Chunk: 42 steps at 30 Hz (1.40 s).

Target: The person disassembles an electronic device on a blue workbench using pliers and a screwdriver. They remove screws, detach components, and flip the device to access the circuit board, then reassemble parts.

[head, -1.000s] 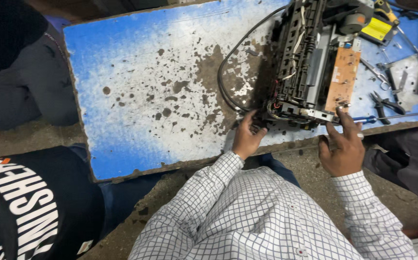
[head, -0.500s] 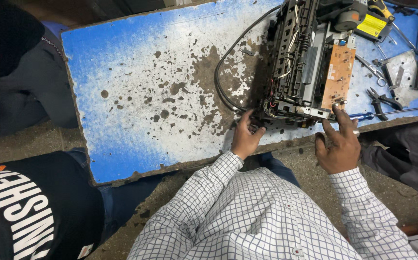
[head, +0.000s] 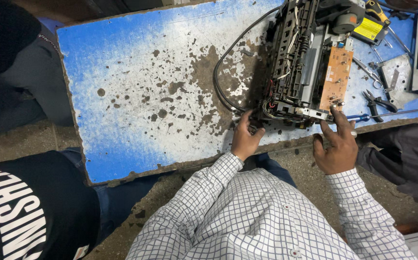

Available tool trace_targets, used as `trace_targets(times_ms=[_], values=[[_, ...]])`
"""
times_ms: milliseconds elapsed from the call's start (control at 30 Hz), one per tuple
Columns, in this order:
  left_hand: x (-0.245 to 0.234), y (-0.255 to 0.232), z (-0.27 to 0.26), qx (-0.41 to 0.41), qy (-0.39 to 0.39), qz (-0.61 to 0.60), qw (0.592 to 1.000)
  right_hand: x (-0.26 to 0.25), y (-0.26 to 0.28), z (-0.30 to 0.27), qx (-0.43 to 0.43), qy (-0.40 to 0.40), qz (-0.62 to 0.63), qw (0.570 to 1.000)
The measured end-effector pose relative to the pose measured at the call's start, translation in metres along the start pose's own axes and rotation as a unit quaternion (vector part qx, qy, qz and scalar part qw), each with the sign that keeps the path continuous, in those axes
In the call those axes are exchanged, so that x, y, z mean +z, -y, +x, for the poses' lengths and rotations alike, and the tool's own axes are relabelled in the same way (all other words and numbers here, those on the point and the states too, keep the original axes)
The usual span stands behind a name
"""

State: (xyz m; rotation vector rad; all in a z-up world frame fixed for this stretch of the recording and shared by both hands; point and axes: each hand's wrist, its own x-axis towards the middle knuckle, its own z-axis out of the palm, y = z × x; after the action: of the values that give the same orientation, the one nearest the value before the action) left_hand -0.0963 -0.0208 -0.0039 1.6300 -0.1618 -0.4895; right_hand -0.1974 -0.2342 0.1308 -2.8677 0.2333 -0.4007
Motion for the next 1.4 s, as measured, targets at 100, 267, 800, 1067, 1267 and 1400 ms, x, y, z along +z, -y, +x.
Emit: trace_targets(times_ms=[100,267,800,1067,1267,1400], values=[[-0.001,-0.001,0.0,-0.004,0.008,0.003,1.0,-0.001,0.002,0.0,-0.004,-0.009,0.003,1.0],[-0.002,-0.002,0.001,0.005,0.007,0.008,1.0,-0.004,0.006,0.003,-0.009,-0.01,0.001,1.0],[-0.001,-0.002,0.0,-0.003,0.014,0.01,1.0,-0.004,0.005,0.004,-0.015,-0.008,-0.005,1.0],[-0.005,-0.006,0.0,-0.003,0.006,-0.013,1.0,-0.005,0.008,0.004,-0.01,-0.012,0.015,1.0],[-0.01,-0.003,0.006,0.028,-0.001,-0.016,0.999,-0.007,0.012,0.006,-0.012,-0.012,0.003,1.0],[-0.01,-0.002,0.009,0.022,-0.002,-0.024,0.999,-0.009,0.017,0.007,-0.009,-0.015,0.008,1.0]])
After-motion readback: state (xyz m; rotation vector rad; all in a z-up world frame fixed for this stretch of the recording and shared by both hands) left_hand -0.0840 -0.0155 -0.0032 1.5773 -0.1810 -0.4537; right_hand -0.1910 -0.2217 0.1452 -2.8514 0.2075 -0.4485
